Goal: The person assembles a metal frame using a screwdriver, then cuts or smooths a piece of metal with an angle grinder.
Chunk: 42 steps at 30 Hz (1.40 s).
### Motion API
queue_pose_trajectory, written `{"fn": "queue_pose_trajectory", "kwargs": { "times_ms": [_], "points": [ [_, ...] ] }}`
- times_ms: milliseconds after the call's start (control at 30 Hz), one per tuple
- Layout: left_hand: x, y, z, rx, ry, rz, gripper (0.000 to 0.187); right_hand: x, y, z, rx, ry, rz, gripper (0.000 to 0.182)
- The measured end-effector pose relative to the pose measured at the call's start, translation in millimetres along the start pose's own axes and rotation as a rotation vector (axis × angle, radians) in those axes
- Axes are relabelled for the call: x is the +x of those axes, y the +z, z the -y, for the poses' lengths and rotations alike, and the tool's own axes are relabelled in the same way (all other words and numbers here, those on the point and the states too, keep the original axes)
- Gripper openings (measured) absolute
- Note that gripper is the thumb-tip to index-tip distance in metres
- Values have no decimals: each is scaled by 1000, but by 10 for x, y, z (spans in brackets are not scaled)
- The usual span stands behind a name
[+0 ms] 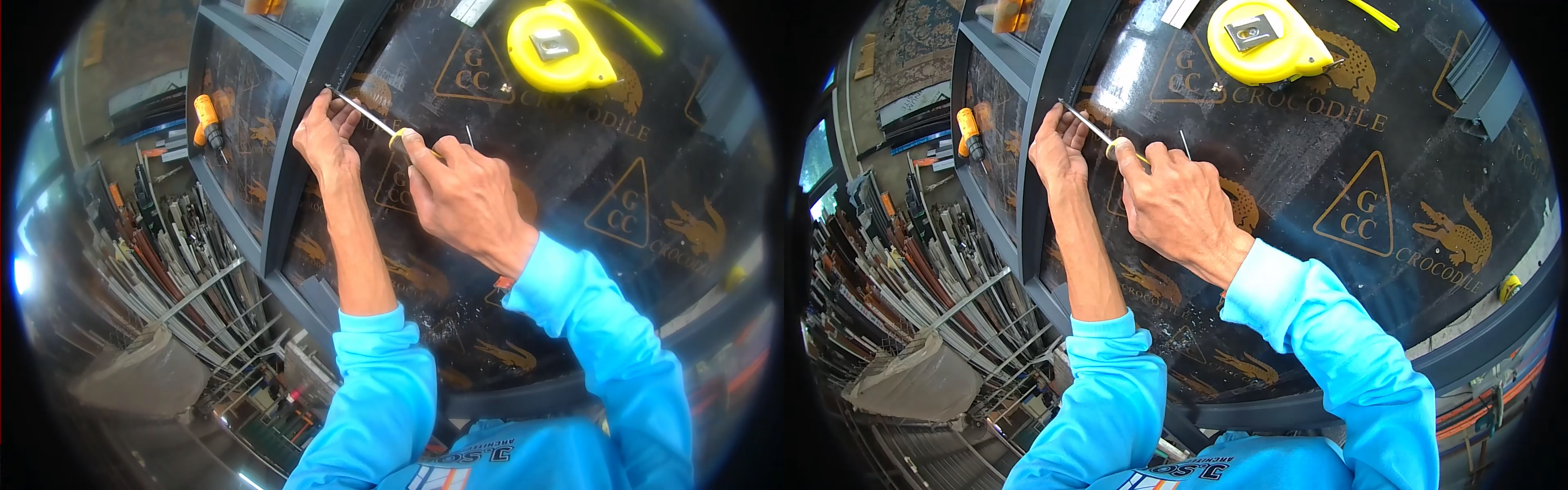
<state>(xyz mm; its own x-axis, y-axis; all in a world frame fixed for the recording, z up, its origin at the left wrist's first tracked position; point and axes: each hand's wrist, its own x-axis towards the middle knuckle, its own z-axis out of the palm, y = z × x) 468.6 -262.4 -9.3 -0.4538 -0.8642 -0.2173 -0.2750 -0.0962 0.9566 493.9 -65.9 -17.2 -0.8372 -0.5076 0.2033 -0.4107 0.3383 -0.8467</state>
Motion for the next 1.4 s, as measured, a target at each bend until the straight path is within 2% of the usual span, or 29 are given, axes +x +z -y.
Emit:
{"fn": "queue_pose_trajectory", "kwargs": {
  "times_ms": [33,167,233,300,333,367,433,467,500,567,633,667,700,767,800,867,900,967,1000,1033,1100,1167,1200,1233,1267,1300,1333,1367,1400],
  "points": [
    [-20,-15,2,-3,1,-1,16,15,-14,7,-1,-3,1,40],
    [-295,-163,-8,-10,-85,233,29,68,-37,13,159,120,14,41],
    [-495,-162,-23,-80,-295,503,33,78,6,-5,233,169,20,41],
    [-559,-136,18,-167,-248,536,34,119,44,-28,489,272,-74,46],
    [-524,-148,42,-191,-239,527,30,162,-88,-5,629,428,88,51],
    [-498,-150,56,-210,-231,524,30,138,-116,-4,617,413,95,51],
    [-466,-145,41,-176,-286,492,26,70,-209,93,314,240,-18,60],
    [-471,-108,38,-157,-296,434,22,4,-345,245,272,293,-1,70],
    [-486,-88,31,-97,-286,427,25,-36,-317,291,144,247,-25,73],
    [-531,-30,16,-104,-290,346,25,17,-301,354,126,254,8,65],
    [-562,25,23,-103,-274,281,24,-5,-223,272,177,276,-66,57],
    [-571,35,26,-117,-266,267,24,-13,-199,288,315,445,-117,50],
    [-588,35,27,-129,-265,253,25,2,-241,290,539,638,-49,44],
    [-542,27,17,-182,-272,282,24,28,-260,273,887,839,-48,44],
    [-509,15,1,-177,-260,293,24,23,-260,269,870,826,-46,44],
    [-462,-23,-14,-179,-264,319,25,-17,-230,284,1222,958,22,46],
    [-453,-42,6,-191,-261,317,25,-34,-197,314,1213,951,27,46],
    [-430,-59,49,-230,-273,334,29,-64,-106,408,825,813,-29,50],
    [-453,-43,12,-238,-243,321,24,-154,-83,463,198,417,-35,52],
    [-442,-72,-36,-246,-243,319,24,-146,-84,589,191,398,-85,53],
    [-333,-125,-213,290,7,169,25,-173,56,411,27,216,-176,52],
    [23,-202,-507,700,583,-117,51,-131,32,360,-66,175,-161,51],
    [310,-208,-678,843,458,-3,63,-148,16,350,-143,148,-135,50],
    [628,-172,-800,977,334,111,74,-145,27,343,-162,138,-126,50],
    [905,-126,-665,957,320,107,74,-148,52,338,-203,90,-145,51],
    [1165,-72,-405,896,377,183,78,-157,71,319,-244,43,-164,52],
    [1217,-37,-358,834,442,259,83,-143,83,306,-167,40,-173,44],
    [1283,-70,-327,823,441,257,83,-114,30,298,-176,33,-171,44],
    [1231,-115,-402,798,311,392,81,-22,-99,360,509,516,-95,39]
  ]
}}
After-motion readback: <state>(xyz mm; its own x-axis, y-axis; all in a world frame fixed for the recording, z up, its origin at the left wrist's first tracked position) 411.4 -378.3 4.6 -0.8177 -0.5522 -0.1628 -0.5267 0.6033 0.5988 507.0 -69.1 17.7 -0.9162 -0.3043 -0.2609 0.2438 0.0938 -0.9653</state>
